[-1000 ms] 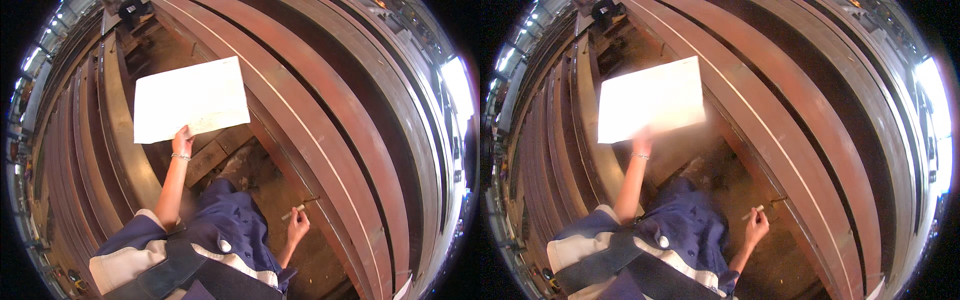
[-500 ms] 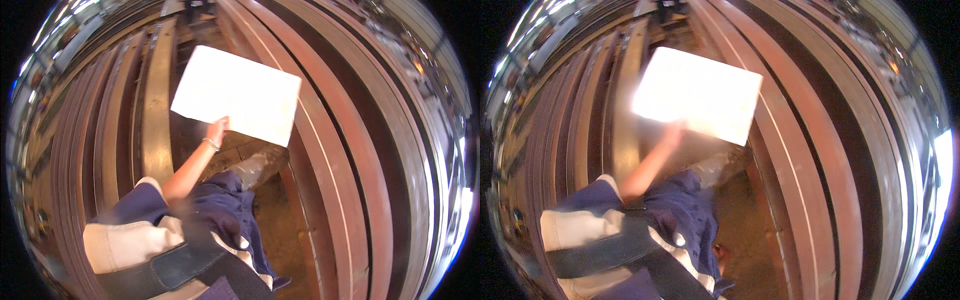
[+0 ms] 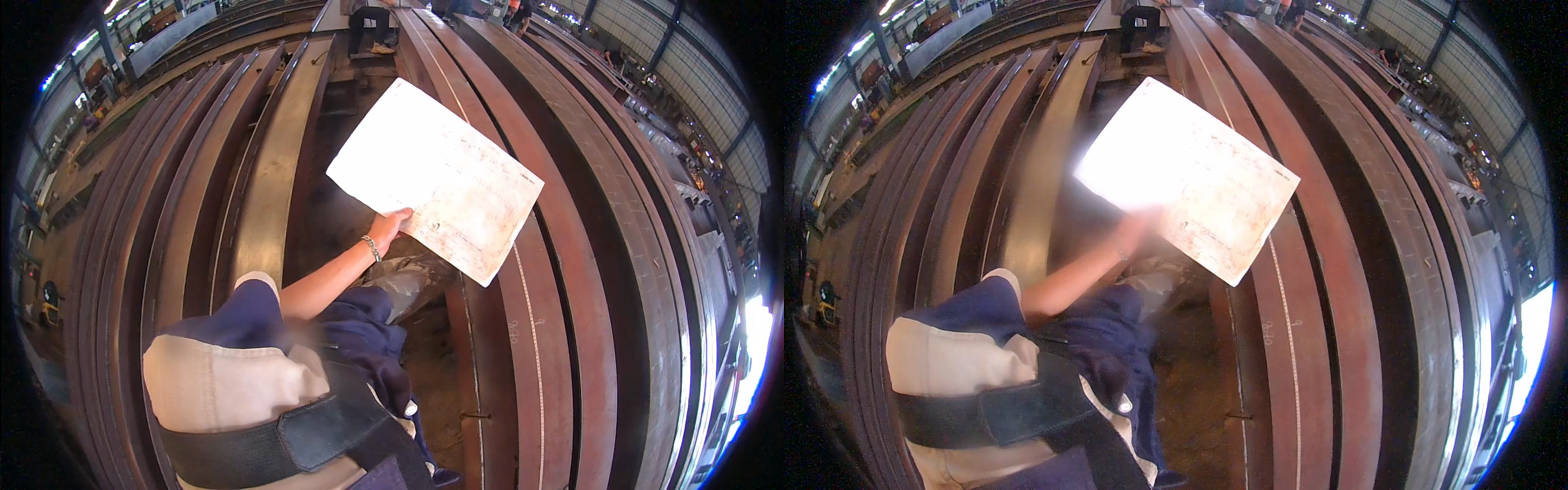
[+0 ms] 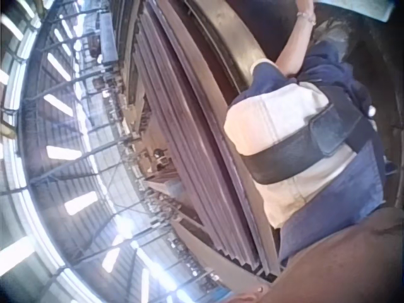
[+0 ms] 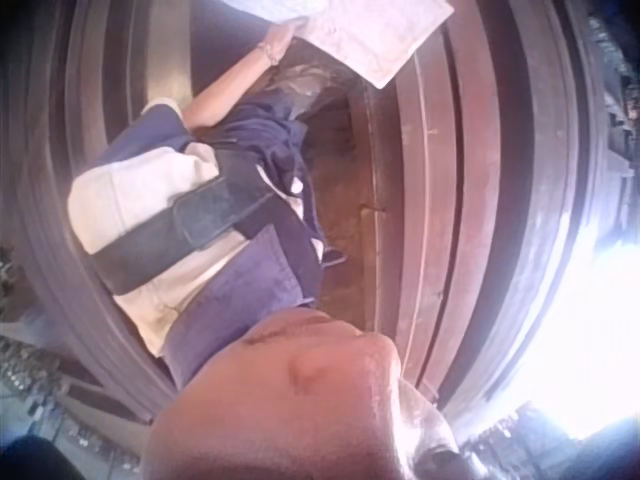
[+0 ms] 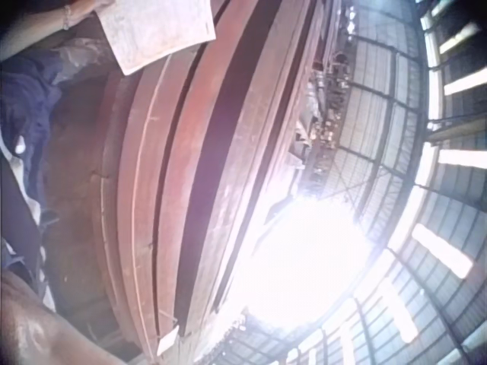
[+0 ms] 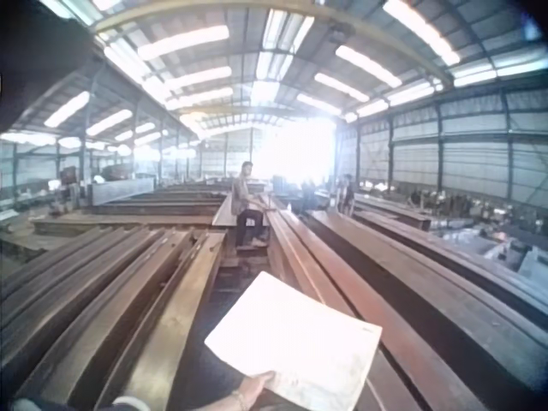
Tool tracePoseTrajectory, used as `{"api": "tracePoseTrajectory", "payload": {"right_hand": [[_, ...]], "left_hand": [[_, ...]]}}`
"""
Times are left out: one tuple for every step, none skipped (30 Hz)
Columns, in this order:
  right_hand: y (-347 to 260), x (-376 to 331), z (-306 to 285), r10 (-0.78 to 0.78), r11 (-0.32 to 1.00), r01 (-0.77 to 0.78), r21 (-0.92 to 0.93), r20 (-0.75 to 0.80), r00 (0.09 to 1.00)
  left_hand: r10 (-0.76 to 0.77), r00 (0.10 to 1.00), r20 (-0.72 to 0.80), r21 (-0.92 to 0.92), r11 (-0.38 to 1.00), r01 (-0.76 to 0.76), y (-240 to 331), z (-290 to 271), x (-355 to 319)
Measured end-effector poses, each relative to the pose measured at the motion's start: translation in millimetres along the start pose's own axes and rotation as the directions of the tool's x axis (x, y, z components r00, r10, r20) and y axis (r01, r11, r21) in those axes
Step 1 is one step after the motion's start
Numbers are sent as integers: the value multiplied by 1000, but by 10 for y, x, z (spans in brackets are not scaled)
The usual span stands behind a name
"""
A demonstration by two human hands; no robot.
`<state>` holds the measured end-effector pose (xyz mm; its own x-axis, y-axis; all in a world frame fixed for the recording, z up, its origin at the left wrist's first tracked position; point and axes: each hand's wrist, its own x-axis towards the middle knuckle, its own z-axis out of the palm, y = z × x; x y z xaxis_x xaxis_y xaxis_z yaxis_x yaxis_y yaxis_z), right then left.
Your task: The person measures a large metal sheet using a tape measure and a set square, then marks measurements with a white marker while referencing a document. A coworker assists by holding the tape measure at times.
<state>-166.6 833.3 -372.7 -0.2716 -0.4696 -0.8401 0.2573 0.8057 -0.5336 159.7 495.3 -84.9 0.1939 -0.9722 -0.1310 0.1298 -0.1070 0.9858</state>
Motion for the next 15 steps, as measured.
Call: {"api": "tracePoseTrajectory", "payload": {"right_hand": [[-44,45,-26,-4,1000,4,-9,5,1000],[-86,86,-52,-6,1000,6,-20,9,1000],[-120,133,-101,-4,1000,4,-28,4,1000],[-144,173,-138,-1,999,1,-41,1,1000],[-172,212,-179,3,999,-3,-47,-1,1000],[-172,242,-183,9,998,-9,-62,4,1000],[-191,280,-190,10,997,-9,-76,10,1000],[-221,329,-174,14,996,-13,-91,18,1000],[-229,344,-186,18,995,-16,-102,18,1000],[-259,371,-191,21,993,-19,-114,16,1000],[-299,404,-189,20,991,-19,-129,11,1000],[-371,370,-233,28,991,-29,-131,-6,1000],[-448,345,-250,27,990,-30,-139,-22,999],[-511,321,-235,28,989,-33,-142,-34,999],[-527,308,-255,36,988,-42,-147,-45,998]], "left_hand": [[23,1000,14,40,999,-24,-6,25,17],[22,1000,13,36,999,-23,-14,57,34],[18,1000,17,32,999,-18,12,124,24],[-10,1000,8,-17,1000,10,33,186,6],[-38,999,2,-66,997,38,57,248,-3],[-50,999,-6,-84,995,49,2,241,8],[-61,998,-12,-102,993,60,-49,223,26],[-73,997,-18,-119,990,70,-96,201,52],[-73,997,-17,-124,990,70,-139,217,72],[-73,997,-16,-128,989,71,-178,225,99],[-73,997,-15,-130,989,71,-212,220,128],[-83,997,1,-142,986,83,-165,244,185],[-93,995,16,-153,984,95,-114,244,242],[-103,994,30,-161,981,107,-54,226,308],[-107,994,28,-157,981,110,-43,223,321]]}}
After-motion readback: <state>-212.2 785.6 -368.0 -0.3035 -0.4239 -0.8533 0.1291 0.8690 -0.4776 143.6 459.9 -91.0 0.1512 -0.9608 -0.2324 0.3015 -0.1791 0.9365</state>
